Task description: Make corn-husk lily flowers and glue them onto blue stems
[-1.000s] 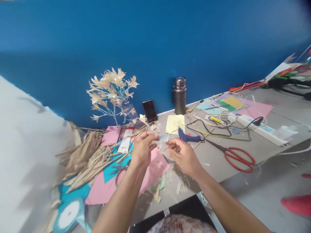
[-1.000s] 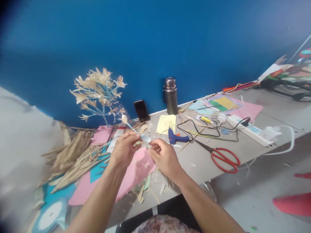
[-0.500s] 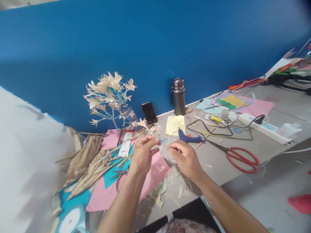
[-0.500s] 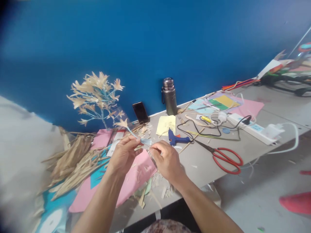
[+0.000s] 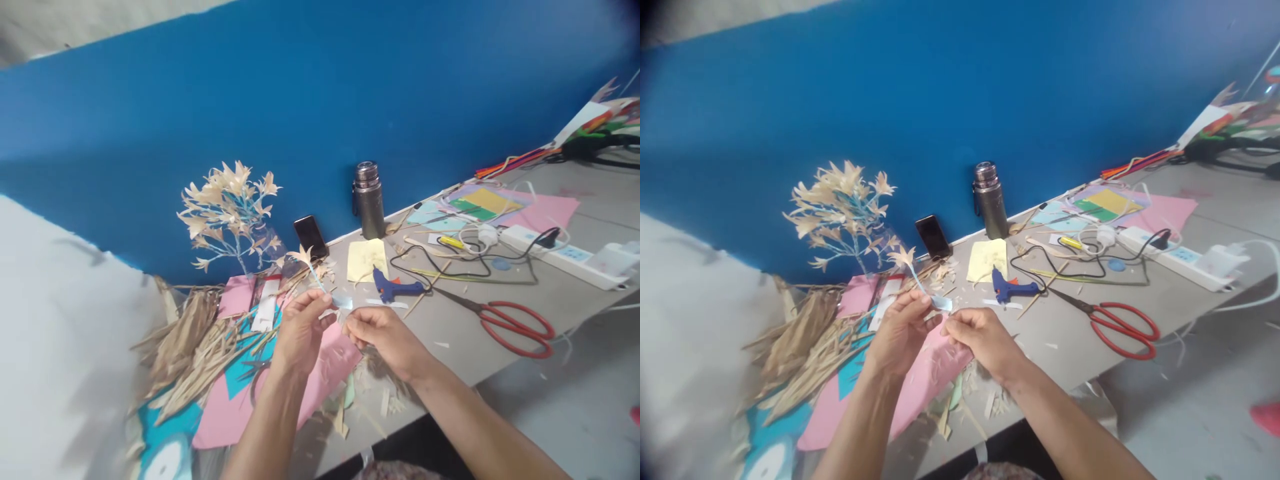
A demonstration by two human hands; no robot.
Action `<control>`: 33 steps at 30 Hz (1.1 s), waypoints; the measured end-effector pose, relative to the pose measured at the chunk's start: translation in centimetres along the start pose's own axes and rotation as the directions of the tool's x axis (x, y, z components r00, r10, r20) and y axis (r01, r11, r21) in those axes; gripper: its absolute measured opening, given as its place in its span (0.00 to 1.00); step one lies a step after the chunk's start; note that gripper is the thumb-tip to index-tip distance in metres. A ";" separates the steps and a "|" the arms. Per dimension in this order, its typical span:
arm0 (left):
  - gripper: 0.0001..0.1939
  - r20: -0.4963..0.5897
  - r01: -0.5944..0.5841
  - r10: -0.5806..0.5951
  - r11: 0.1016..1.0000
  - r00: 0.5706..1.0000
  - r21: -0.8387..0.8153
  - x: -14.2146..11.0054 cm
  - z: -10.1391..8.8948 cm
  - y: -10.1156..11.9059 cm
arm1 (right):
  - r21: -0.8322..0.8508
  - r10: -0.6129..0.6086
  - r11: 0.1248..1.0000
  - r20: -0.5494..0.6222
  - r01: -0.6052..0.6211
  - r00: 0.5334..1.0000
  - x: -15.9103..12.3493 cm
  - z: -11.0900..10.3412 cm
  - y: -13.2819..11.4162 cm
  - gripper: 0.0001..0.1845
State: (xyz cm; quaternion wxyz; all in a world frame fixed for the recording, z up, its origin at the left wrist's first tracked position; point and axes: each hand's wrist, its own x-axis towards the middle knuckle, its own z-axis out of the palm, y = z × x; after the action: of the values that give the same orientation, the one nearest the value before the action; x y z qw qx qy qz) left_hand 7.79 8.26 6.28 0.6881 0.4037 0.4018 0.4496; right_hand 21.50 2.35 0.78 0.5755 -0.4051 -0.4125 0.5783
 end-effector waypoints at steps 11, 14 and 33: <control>0.13 -0.051 -0.017 0.019 0.999 0.999 0.030 -0.3 -0.7 0.1 | -0.225 -0.157 0.967 -0.150 0.121 0.976 -0.4 0.6 -0.6 0.08; 0.14 -0.015 -0.014 0.014 1.000 1.000 0.024 -0.5 -0.6 0.0 | -0.152 -0.136 0.981 -0.107 0.119 0.985 -0.3 0.7 -0.3 0.13; 0.16 -0.111 -0.071 0.071 0.997 0.991 0.002 -1.8 -0.1 -1.3 | 0.117 0.078 0.991 -0.124 -0.064 0.989 -1.0 1.9 0.9 0.17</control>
State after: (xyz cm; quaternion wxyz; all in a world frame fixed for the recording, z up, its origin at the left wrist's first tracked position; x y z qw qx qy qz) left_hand 7.56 6.19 5.36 0.6487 0.3913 0.4243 0.4960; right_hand 19.43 1.30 0.58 0.6018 -0.4226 -0.3268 0.5937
